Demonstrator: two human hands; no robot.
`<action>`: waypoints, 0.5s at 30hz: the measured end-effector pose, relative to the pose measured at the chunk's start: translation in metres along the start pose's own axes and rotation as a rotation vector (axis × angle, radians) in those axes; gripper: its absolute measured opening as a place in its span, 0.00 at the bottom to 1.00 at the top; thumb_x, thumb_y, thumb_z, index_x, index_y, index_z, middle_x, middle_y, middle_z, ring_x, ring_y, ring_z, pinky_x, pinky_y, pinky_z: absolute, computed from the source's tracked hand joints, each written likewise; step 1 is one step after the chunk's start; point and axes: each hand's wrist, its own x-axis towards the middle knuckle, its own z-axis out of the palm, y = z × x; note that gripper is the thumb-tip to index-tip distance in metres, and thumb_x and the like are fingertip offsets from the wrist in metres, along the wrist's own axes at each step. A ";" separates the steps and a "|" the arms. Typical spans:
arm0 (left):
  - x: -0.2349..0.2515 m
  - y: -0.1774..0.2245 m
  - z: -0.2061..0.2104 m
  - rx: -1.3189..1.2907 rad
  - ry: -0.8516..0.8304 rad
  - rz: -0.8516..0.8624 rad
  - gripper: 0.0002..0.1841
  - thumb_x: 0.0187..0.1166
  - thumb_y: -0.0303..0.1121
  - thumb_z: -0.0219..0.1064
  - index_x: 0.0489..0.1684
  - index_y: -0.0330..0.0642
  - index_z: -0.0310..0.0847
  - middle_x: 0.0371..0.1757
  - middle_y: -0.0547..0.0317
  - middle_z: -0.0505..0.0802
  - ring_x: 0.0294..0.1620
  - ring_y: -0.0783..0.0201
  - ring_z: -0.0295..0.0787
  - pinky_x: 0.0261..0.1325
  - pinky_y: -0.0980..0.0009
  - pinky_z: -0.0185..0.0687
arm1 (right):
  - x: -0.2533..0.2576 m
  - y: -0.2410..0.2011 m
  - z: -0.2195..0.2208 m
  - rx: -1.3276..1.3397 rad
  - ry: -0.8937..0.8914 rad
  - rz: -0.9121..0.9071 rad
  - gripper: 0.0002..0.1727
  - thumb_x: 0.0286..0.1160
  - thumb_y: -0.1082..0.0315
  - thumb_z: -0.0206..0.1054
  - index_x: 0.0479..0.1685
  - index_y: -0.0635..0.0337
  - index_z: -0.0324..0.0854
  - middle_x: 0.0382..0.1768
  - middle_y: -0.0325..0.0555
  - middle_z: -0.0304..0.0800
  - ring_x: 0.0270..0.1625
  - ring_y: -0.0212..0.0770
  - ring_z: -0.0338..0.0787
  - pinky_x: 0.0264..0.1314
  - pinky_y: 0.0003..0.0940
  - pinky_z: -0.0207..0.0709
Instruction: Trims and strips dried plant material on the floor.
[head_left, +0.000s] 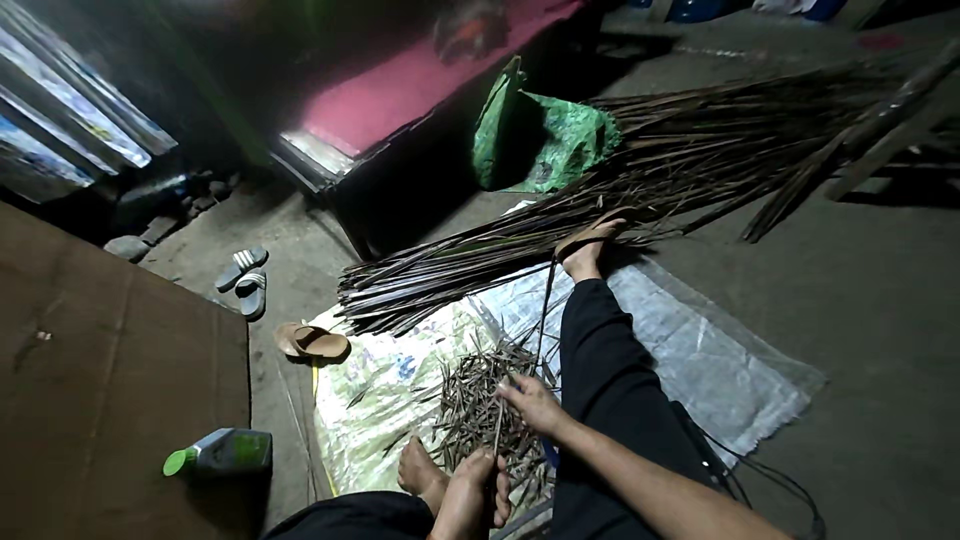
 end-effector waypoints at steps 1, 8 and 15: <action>0.000 0.000 -0.001 0.003 0.005 -0.005 0.21 0.96 0.34 0.35 0.41 0.37 0.75 0.15 0.63 0.81 0.10 0.75 0.74 0.14 0.83 0.70 | 0.001 0.002 -0.005 -0.027 0.017 -0.006 0.17 0.95 0.62 0.51 0.61 0.68 0.78 0.26 0.38 0.72 0.21 0.30 0.70 0.26 0.27 0.69; 0.006 0.002 -0.002 -0.049 0.073 0.014 0.19 0.95 0.33 0.36 0.38 0.40 0.73 0.11 0.67 0.74 0.06 0.78 0.64 0.09 0.85 0.58 | -0.025 0.019 0.014 -0.722 -0.234 -0.296 0.15 0.80 0.67 0.59 0.55 0.67 0.85 0.45 0.65 0.91 0.53 0.65 0.92 0.58 0.66 0.79; -0.003 0.000 -0.005 -0.070 -0.042 0.060 0.21 0.95 0.35 0.31 0.36 0.45 0.70 0.10 0.70 0.71 0.04 0.79 0.62 0.08 0.86 0.60 | -0.019 0.014 0.012 -1.058 -0.172 -0.426 0.13 0.73 0.73 0.65 0.53 0.71 0.83 0.48 0.67 0.91 0.52 0.67 0.93 0.52 0.65 0.82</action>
